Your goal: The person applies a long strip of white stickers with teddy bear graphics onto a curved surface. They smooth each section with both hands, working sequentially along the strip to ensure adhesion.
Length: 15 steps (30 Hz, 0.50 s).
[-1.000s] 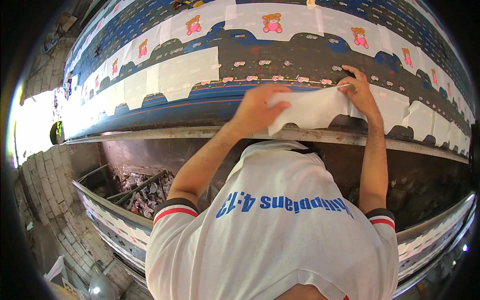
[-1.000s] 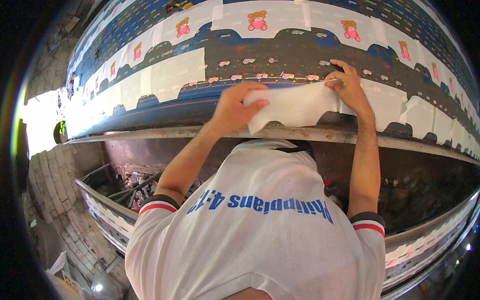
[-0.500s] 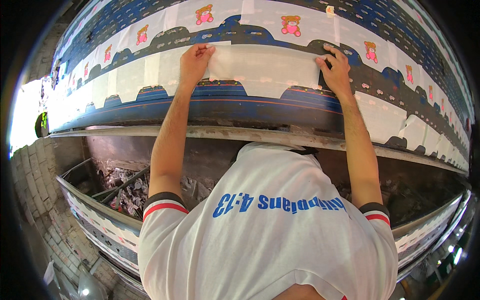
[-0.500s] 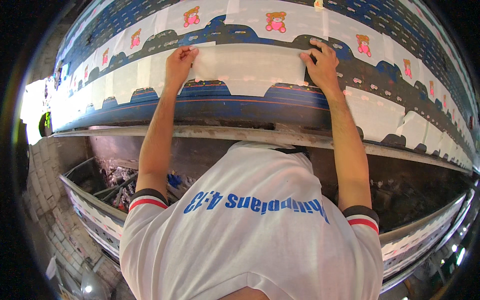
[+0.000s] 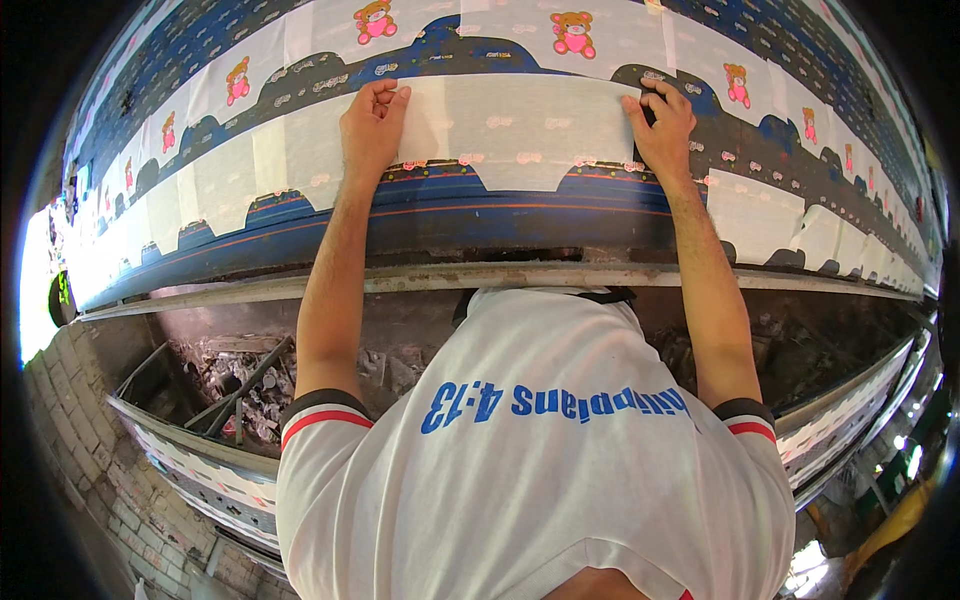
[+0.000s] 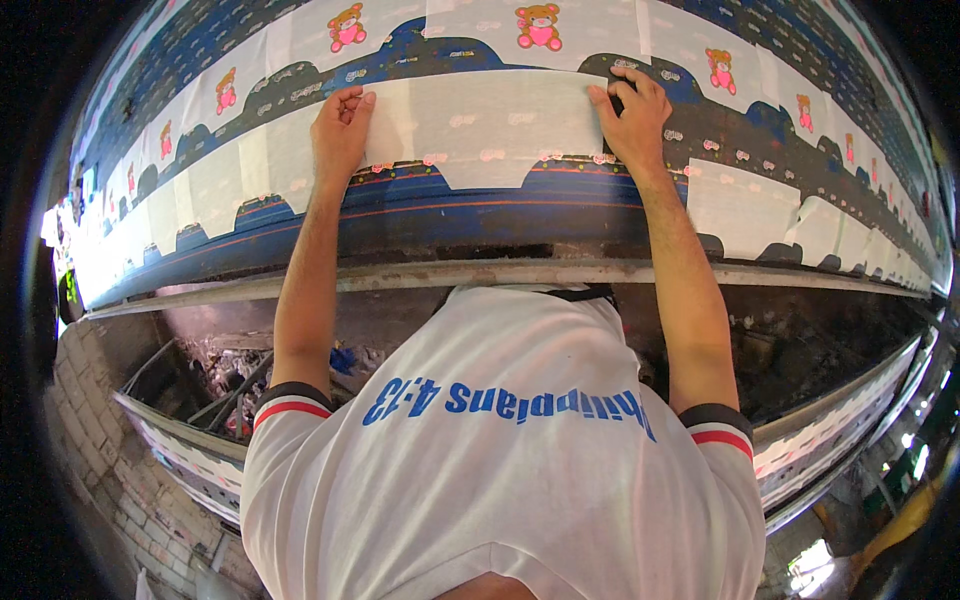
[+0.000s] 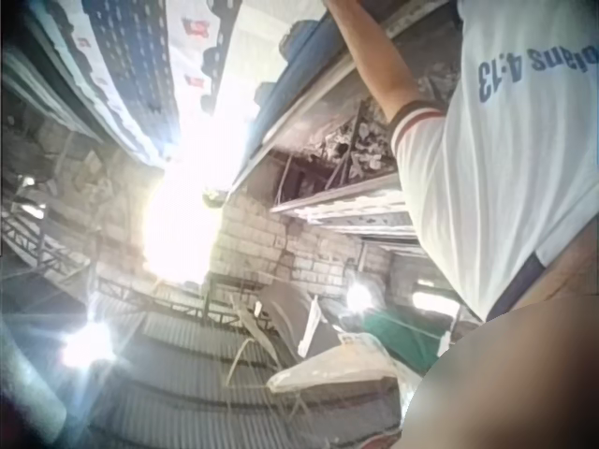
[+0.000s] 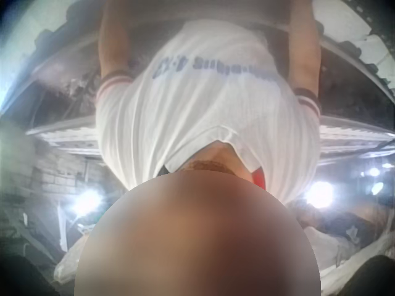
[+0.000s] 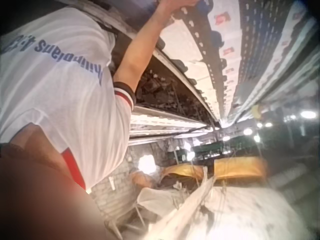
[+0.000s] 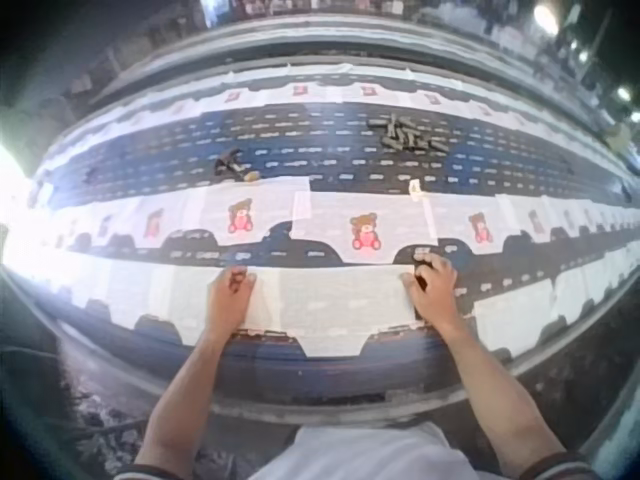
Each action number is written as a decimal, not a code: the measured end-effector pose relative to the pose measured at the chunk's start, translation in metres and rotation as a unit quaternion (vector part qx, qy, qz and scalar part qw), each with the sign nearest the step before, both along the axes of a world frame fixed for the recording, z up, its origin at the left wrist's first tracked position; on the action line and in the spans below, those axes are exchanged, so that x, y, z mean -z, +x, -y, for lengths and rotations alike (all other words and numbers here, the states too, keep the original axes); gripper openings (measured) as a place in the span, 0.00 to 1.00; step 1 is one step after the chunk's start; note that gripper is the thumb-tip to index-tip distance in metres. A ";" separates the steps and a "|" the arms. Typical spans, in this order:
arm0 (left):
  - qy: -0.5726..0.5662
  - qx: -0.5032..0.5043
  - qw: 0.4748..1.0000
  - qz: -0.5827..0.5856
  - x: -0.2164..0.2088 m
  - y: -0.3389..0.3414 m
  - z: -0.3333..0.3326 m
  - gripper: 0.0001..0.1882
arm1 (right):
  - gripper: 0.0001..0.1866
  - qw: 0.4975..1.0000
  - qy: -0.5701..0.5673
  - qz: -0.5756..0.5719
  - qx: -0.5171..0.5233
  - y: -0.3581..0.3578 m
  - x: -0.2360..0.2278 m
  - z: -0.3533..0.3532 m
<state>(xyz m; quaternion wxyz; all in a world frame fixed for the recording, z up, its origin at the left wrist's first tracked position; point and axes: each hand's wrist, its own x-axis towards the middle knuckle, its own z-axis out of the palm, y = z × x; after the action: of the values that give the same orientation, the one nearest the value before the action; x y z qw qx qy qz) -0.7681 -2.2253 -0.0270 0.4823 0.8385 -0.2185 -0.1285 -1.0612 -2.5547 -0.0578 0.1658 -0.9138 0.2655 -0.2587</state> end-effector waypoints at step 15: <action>-0.016 0.141 0.922 0.361 0.010 -0.010 -0.006 0.24 | 0.18 0.999 -0.025 -0.022 0.018 0.008 -0.002 -0.005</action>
<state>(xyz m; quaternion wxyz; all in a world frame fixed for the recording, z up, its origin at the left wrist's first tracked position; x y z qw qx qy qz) -0.7779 -2.2193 -0.0372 0.3610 0.7806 -0.4960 0.1196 -1.0536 -2.5501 -0.0555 0.1321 -0.9180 0.2792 -0.2486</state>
